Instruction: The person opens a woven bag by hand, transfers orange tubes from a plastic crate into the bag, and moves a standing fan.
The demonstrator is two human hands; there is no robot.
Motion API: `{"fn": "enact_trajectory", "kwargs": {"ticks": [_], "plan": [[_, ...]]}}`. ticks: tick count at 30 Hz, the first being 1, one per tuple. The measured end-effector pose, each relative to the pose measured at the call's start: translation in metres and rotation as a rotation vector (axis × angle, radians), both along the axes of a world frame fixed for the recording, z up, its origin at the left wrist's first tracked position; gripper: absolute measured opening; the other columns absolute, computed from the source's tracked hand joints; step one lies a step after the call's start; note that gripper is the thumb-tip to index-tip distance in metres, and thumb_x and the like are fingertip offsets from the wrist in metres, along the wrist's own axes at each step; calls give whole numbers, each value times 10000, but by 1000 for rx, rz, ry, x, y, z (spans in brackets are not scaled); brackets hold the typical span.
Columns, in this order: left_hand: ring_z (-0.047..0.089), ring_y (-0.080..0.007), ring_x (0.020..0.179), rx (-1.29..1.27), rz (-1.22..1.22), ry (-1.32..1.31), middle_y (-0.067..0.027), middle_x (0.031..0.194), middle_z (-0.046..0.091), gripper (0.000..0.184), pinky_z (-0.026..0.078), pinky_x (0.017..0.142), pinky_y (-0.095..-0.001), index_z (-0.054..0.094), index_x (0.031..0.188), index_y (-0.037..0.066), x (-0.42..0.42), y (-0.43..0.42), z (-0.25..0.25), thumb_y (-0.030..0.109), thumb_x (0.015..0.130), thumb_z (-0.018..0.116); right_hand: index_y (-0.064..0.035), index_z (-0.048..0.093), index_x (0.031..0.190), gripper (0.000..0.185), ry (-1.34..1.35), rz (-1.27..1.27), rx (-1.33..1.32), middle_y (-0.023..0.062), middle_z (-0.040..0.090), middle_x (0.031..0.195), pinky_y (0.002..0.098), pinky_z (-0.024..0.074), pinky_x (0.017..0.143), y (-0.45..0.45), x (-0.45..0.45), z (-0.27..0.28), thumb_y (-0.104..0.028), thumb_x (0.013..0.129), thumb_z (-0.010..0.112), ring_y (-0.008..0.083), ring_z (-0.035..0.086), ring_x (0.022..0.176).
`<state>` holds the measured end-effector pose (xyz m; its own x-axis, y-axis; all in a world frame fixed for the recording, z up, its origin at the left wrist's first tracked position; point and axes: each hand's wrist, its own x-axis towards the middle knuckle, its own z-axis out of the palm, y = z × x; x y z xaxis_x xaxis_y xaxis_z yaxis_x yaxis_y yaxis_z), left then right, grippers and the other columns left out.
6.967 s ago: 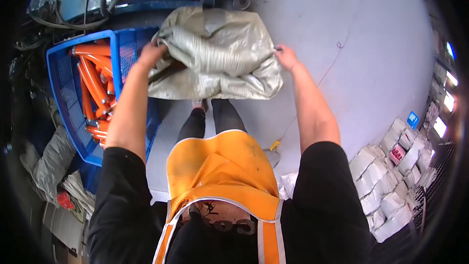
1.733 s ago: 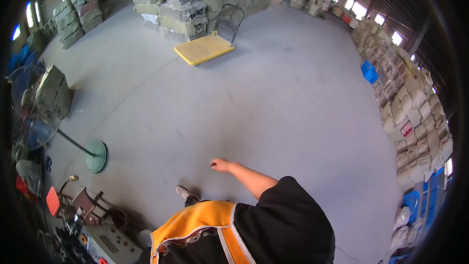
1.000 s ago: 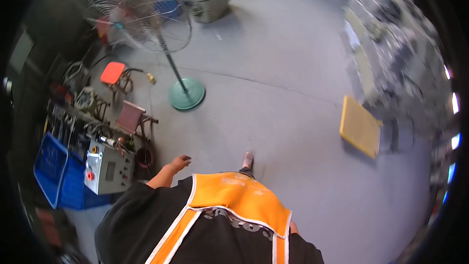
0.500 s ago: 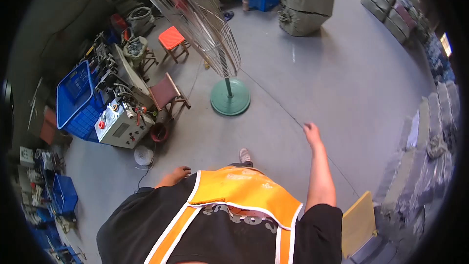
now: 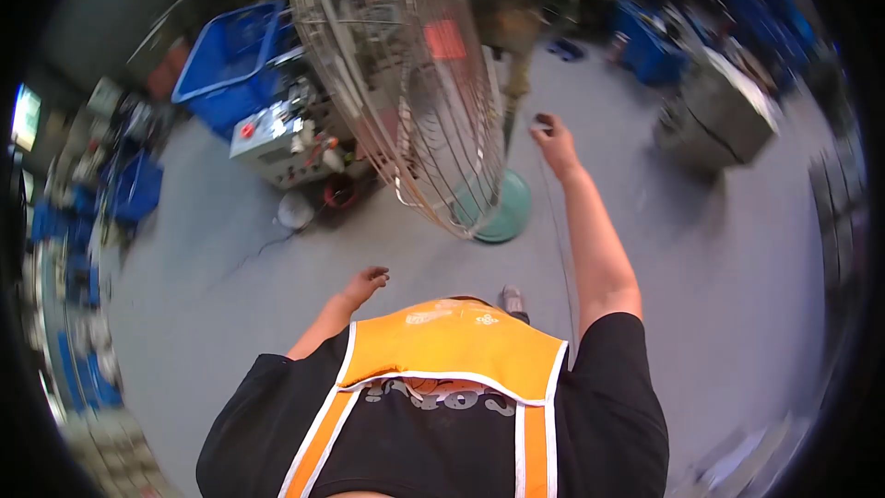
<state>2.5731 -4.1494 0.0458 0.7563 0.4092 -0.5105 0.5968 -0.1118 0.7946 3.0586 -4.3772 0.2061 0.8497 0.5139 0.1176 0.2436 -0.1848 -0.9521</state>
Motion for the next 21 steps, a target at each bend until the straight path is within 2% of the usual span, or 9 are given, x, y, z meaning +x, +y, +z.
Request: {"fn": "enact_trajectory", "kwargs": {"ticks": [3,6,8,10,12,13,15,19,21], "plan": [[628,-217,961,91,276,89,-171,1091,654,417,493,845,-343,582,1203,18,-48,-40,-12,266,870,616,-24,445,1336,660,-235,2,-72,140,528,1297,338,460,905,48,57,24,-239,795,755,247,538,1121],[638,-215,916,171,597,269,-170,1022,670,400,509,796,-338,609,1161,1,-136,-113,-72,246,844,615,-39,472,1294,608,-125,200,132,93,567,1186,315,466,870,82,91,20,-175,777,763,195,559,1037],[639,-212,885,13,874,313,-137,985,678,383,516,761,-351,618,1144,2,-159,-187,-31,211,824,606,-32,494,1257,585,-263,172,107,78,607,1094,310,460,863,94,120,5,-191,765,766,186,576,990],[643,-211,837,-91,936,508,-111,949,682,350,520,734,-364,635,1114,8,-179,-249,-13,180,811,600,-18,503,1240,638,-236,214,141,95,557,1149,329,439,884,105,136,-7,-227,715,799,205,546,1013],[645,-210,816,-6,509,587,-94,922,685,326,524,723,-371,650,1097,19,-236,-304,-58,190,824,601,-24,505,1223,588,-135,362,221,81,569,1119,326,444,875,114,134,2,-185,729,779,199,553,1001],[645,-210,816,-6,538,591,-94,922,685,326,524,723,-371,650,1097,19,-241,-332,-78,190,824,601,-29,505,1215,563,-70,407,214,74,577,1100,323,450,863,116,132,7,-165,735,768,192,559,990],[648,-207,774,-409,1106,589,-90,906,686,325,524,739,-354,650,1106,25,-245,-372,-97,204,841,593,-44,520,1179,478,58,507,267,60,599,1053,310,464,818,117,131,7,-110,752,726,171,573,943],[651,-206,833,-277,941,534,-91,975,679,354,519,776,-351,631,1150,39,-228,-390,-88,228,854,590,-51,541,1147,444,125,507,264,50,594,1030,306,462,791,117,129,9,-129,750,723,155,562,917],[650,-211,888,-407,1134,451,-97,1031,670,391,514,799,-354,609,1184,37,-196,-379,-68,242,851,596,-50,566,1099,401,174,397,259,38,591,984,304,457,762,129,137,-11,-137,735,710,146,553,868]]}}
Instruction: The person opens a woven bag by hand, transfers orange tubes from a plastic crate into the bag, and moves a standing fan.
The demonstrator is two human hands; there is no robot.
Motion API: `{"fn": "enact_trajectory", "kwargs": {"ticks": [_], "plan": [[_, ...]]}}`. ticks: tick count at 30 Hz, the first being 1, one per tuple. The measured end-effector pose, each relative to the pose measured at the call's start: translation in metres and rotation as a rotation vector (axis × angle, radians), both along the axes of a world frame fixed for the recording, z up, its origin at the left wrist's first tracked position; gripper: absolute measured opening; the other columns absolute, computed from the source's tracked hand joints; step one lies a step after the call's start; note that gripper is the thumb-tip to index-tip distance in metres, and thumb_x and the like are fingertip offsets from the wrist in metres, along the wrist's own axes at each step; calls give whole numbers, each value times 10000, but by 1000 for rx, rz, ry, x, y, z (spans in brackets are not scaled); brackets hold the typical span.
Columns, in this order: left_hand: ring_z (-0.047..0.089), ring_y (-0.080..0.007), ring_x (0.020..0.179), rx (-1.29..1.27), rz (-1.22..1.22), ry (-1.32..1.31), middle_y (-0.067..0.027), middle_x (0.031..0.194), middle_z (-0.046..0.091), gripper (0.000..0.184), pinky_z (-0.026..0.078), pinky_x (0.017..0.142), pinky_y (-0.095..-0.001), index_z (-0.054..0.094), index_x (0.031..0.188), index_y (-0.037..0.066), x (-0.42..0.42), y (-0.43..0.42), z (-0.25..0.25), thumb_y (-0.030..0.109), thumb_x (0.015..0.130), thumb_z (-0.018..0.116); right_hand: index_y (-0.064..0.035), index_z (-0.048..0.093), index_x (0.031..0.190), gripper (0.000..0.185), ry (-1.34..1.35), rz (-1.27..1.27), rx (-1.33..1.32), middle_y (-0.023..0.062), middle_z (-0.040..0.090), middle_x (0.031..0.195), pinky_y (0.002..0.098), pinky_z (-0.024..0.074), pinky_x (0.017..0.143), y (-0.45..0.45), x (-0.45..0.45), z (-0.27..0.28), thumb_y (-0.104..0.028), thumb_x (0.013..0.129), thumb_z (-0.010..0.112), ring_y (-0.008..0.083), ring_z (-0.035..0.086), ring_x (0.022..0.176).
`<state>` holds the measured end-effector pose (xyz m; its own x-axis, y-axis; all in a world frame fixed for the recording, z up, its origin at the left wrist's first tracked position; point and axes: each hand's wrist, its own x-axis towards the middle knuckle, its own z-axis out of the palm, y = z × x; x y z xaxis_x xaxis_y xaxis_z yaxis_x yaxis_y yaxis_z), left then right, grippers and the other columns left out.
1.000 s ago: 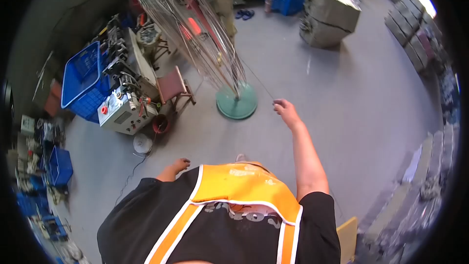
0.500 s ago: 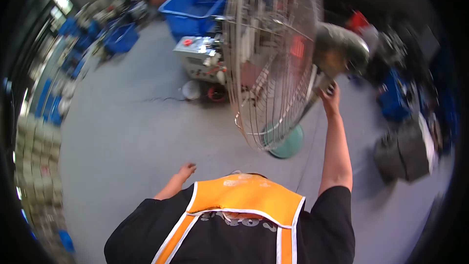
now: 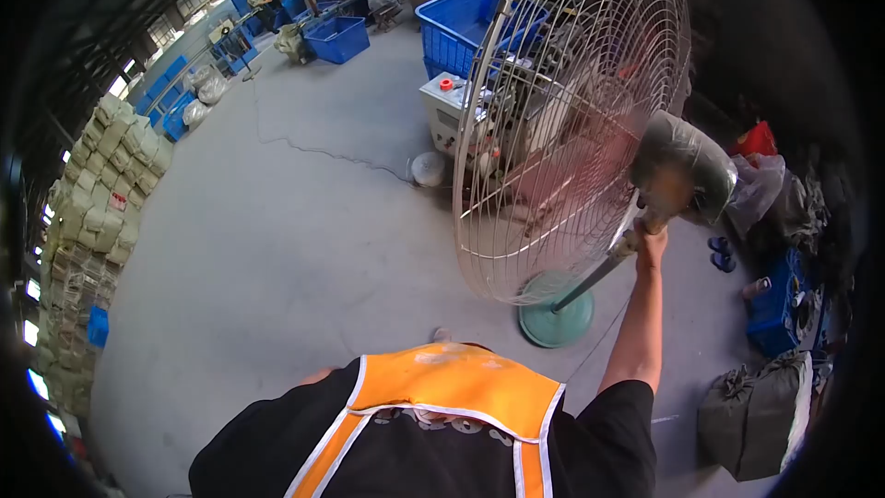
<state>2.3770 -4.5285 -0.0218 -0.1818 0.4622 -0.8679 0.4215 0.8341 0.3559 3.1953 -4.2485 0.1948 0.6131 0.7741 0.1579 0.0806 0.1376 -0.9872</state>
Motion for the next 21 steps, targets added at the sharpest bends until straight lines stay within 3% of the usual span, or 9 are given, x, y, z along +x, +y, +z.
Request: {"fn": "enact_trajectory", "kwargs": {"ticks": [1,3,5,10,13,16,18,21], "plan": [[650,-211,888,9,-6,-8,-97,1031,670,391,514,799,-354,609,1184,37,3,2,21,242,851,596,-50,566,1099,401,-8,-6,9,38,591,984,304,457,762,5,1,-7,-137,735,710,146,553,868],[642,-216,934,160,-296,98,-107,1049,666,408,510,812,-354,600,1201,44,65,39,97,257,852,604,-88,579,978,267,-42,-107,97,-7,566,862,304,458,672,12,1,-16,-90,740,699,127,541,755],[642,-214,934,246,-310,63,-111,1049,667,413,507,818,-352,597,1207,49,62,62,53,263,854,601,-85,584,966,268,-18,-117,126,-9,562,856,301,451,667,13,-3,-12,-63,722,692,124,531,756],[644,-211,932,430,-382,6,-117,1049,668,418,501,839,-350,599,1208,61,82,95,50,285,855,597,-44,578,1006,321,-16,-160,174,11,573,878,292,448,689,11,-9,-11,-45,701,676,132,532,773],[651,-213,910,362,-343,-11,-118,1046,670,409,507,829,-355,600,1207,59,80,93,46,272,858,597,-18,573,1044,364,-28,-181,175,29,579,900,293,453,703,5,-14,-7,-38,693,666,141,538,792],[650,-215,902,334,-478,69,-123,1048,669,411,511,821,-360,600,1211,64,66,88,41,269,855,616,-14,560,1030,340,-44,-223,143,35,573,887,291,455,685,1,-17,-6,-13,702,648,139,534,778],[655,-207,865,171,-431,37,-119,1027,674,411,517,801,-358,608,1206,68,54,76,36,267,846,631,-11,549,1029,335,-45,-247,133,39,569,880,289,457,670,-2,-27,4,4,707,638,137,531,768],[656,-199,847,99,-322,69,-111,1015,677,418,517,791,-350,615,1194,63,67,67,75,275,835,642,5,526,1064,373,68,-284,168,53,571,890,284,463,635,-11,-52,26,39,707,628,136,533,750]]}}
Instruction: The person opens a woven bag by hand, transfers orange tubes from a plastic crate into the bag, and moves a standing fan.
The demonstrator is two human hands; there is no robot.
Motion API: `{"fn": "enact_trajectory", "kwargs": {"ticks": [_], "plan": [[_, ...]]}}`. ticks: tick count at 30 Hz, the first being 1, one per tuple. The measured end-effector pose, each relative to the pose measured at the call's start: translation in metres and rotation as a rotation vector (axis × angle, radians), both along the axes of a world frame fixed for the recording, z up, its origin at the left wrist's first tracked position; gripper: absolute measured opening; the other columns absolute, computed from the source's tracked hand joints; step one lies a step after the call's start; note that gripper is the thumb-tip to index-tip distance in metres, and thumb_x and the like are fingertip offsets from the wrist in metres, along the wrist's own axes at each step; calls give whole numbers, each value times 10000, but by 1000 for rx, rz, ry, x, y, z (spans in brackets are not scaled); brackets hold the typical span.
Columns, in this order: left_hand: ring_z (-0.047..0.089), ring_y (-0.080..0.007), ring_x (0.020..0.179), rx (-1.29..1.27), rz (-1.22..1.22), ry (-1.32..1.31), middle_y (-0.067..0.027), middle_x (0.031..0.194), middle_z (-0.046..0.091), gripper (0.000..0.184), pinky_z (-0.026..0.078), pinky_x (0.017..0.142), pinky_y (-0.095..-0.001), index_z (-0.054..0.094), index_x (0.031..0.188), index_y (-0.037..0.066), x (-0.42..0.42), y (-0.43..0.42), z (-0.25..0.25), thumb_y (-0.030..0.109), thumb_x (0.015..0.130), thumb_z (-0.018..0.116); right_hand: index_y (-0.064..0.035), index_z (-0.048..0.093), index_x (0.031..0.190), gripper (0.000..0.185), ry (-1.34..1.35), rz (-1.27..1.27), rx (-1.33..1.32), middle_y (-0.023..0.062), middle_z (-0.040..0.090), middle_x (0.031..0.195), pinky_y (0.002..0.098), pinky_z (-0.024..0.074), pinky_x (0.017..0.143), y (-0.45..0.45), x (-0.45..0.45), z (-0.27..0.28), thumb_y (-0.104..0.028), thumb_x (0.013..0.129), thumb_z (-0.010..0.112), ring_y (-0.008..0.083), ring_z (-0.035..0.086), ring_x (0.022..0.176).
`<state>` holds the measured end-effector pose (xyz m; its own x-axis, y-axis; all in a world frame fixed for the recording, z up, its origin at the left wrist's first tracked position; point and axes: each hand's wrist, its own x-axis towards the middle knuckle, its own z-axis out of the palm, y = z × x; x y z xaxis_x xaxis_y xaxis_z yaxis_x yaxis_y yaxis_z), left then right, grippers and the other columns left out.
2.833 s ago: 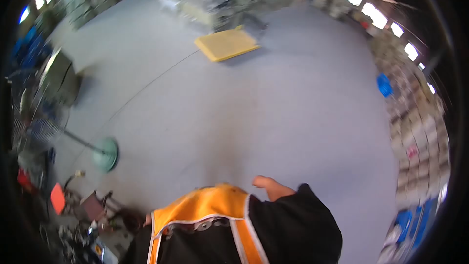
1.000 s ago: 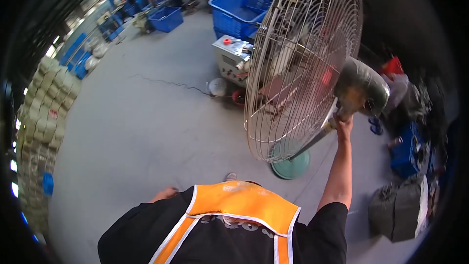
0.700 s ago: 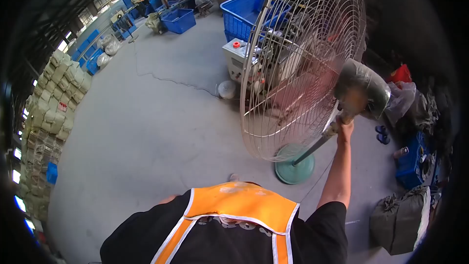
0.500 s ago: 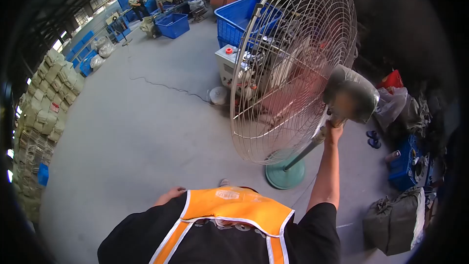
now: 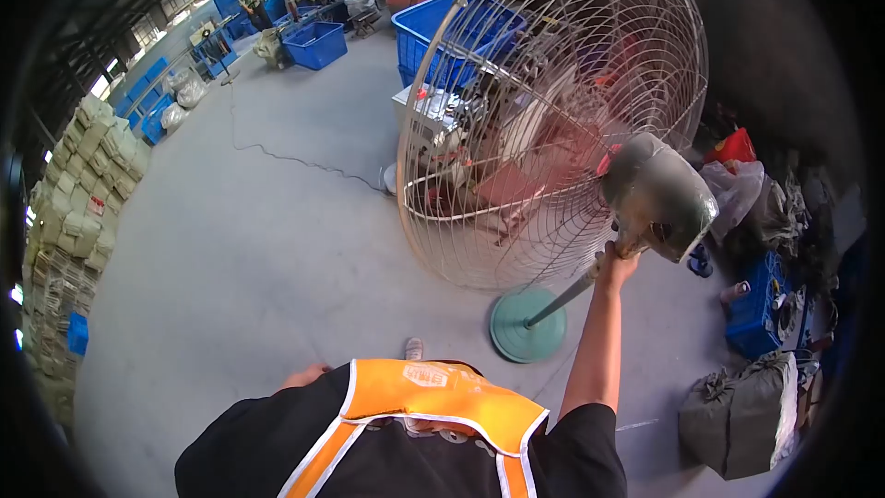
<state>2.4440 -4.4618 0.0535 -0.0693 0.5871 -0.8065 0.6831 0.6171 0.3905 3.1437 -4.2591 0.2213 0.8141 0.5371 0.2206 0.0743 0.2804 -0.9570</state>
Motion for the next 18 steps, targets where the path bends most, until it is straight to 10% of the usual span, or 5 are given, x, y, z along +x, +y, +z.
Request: {"fn": "enact_trajectory", "kwargs": {"ticks": [15,18], "plan": [[644,-215,919,241,12,-151,-128,1058,673,388,498,833,-348,626,1168,59,36,63,-21,246,829,616,-3,511,1138,420,58,-51,-66,80,562,1013,307,486,740,1,-7,0,-33,756,684,175,567,849],[650,-220,915,204,-3,-99,-130,1061,673,387,503,831,-347,631,1170,82,15,59,-38,241,817,619,-7,503,1150,461,-285,-132,-109,91,574,1016,314,481,791,3,16,-33,-98,754,719,186,568,879]]}}
